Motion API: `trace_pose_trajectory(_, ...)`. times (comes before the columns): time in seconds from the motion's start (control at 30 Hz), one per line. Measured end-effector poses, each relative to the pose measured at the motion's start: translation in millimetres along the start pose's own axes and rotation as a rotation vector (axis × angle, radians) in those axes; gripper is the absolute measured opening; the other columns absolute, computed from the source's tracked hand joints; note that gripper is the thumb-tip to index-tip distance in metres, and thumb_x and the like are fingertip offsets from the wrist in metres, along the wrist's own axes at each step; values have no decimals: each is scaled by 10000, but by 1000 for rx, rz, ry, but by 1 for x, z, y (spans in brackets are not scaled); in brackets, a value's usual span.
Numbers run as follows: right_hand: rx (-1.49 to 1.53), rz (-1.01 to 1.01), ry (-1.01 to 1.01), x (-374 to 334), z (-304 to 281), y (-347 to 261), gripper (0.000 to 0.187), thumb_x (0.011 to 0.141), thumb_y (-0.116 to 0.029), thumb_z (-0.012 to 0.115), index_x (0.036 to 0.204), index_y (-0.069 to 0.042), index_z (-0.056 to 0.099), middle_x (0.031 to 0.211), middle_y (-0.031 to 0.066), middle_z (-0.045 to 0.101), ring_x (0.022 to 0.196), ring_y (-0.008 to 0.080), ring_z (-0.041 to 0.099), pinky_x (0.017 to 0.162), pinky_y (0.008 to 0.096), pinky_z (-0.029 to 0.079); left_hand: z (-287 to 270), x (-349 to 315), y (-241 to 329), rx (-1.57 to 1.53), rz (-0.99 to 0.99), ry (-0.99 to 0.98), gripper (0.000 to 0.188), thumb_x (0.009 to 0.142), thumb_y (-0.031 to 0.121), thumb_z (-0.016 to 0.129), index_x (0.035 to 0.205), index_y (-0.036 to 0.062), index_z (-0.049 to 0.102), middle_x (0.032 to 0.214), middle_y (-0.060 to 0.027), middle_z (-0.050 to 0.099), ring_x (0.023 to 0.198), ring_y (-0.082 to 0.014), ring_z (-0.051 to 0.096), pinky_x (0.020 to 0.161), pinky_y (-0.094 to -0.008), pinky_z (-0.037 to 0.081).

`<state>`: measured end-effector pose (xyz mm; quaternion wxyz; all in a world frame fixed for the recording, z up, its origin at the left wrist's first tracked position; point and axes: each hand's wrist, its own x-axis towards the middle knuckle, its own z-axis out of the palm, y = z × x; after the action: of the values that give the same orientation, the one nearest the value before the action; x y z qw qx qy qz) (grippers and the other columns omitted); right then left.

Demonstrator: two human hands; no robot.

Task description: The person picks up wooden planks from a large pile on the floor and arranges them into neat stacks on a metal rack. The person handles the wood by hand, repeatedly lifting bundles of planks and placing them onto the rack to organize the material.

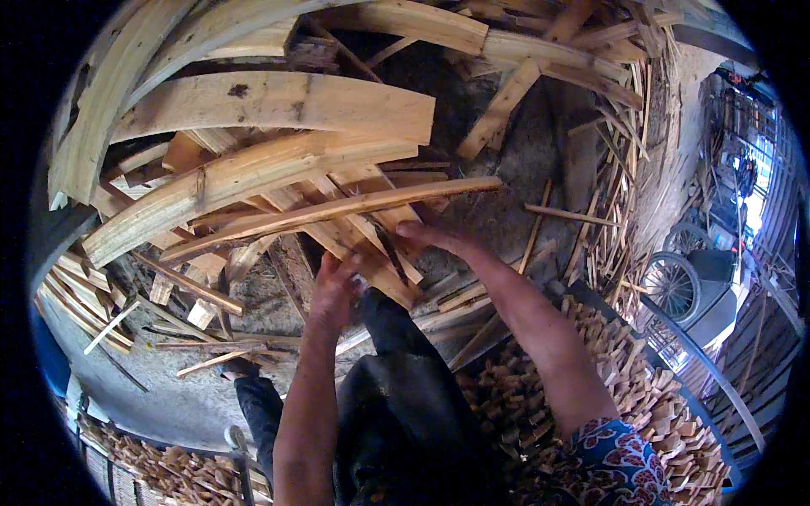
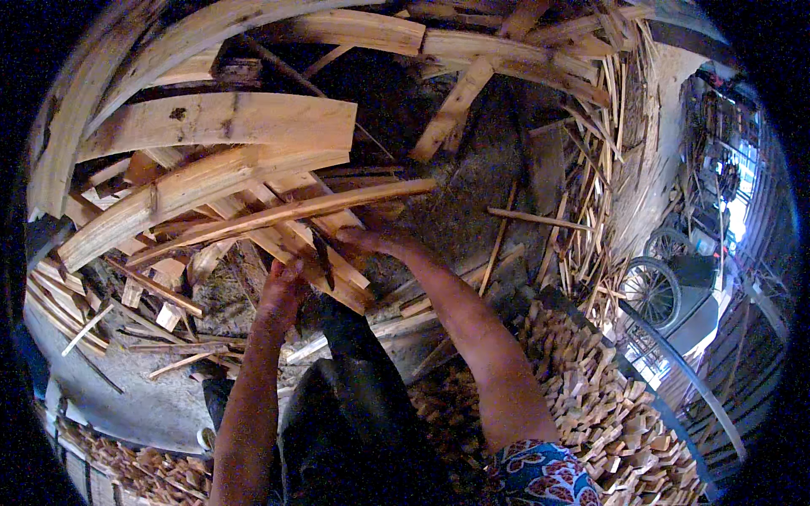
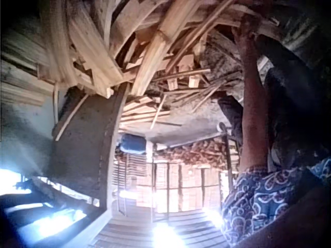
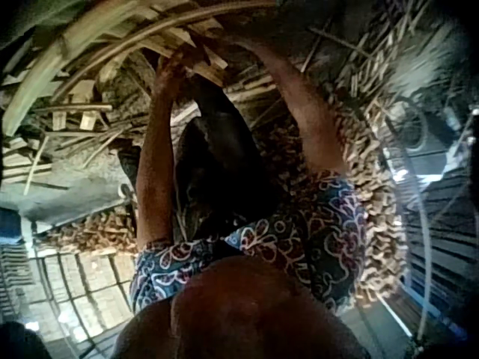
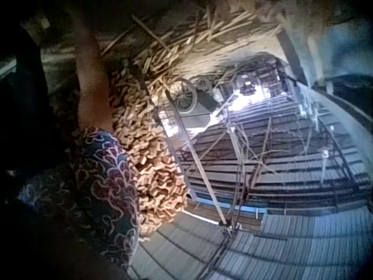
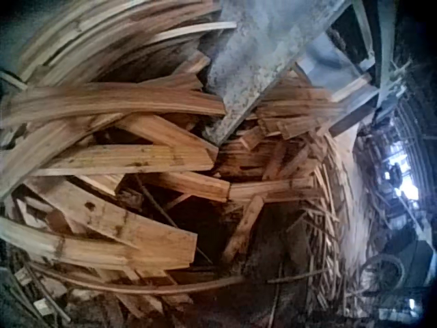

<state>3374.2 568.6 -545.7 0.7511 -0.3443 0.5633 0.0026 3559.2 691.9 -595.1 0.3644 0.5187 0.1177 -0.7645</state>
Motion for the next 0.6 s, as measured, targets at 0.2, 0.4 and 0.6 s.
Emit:
trace_pose_trajectory(0.2,221,172,-173,33,-21,64,762,714,-448,652,1286,-37,359,1306,107,383,1216,209,335,1018,329,234,17,8,0,-102,92,25,565,770,218,623,1245,97,343,1139,-39,484,1052,-196,472,879,-358,400)
trace_pose_trajectory(0.4,64,88,-127,-4,-5,35,662,708,-406,643,1214,-29,444,1172,88,507,1097,192,450,946,327,328,20,-22,3,24,148,-18,572,769,233,631,1230,48,348,1097,-49,523,1035,-191,489,907,-350,371)
trace_pose_trajectory(0.6,72,253,-75,-89,12,-13,608,705,-357,640,1184,-29,460,1075,75,560,990,175,516,864,325,395,51,-107,21,-4,58,6,756,662,200,713,1262,45,281,1157,-105,485,1075,-212,464,948,-348,333)
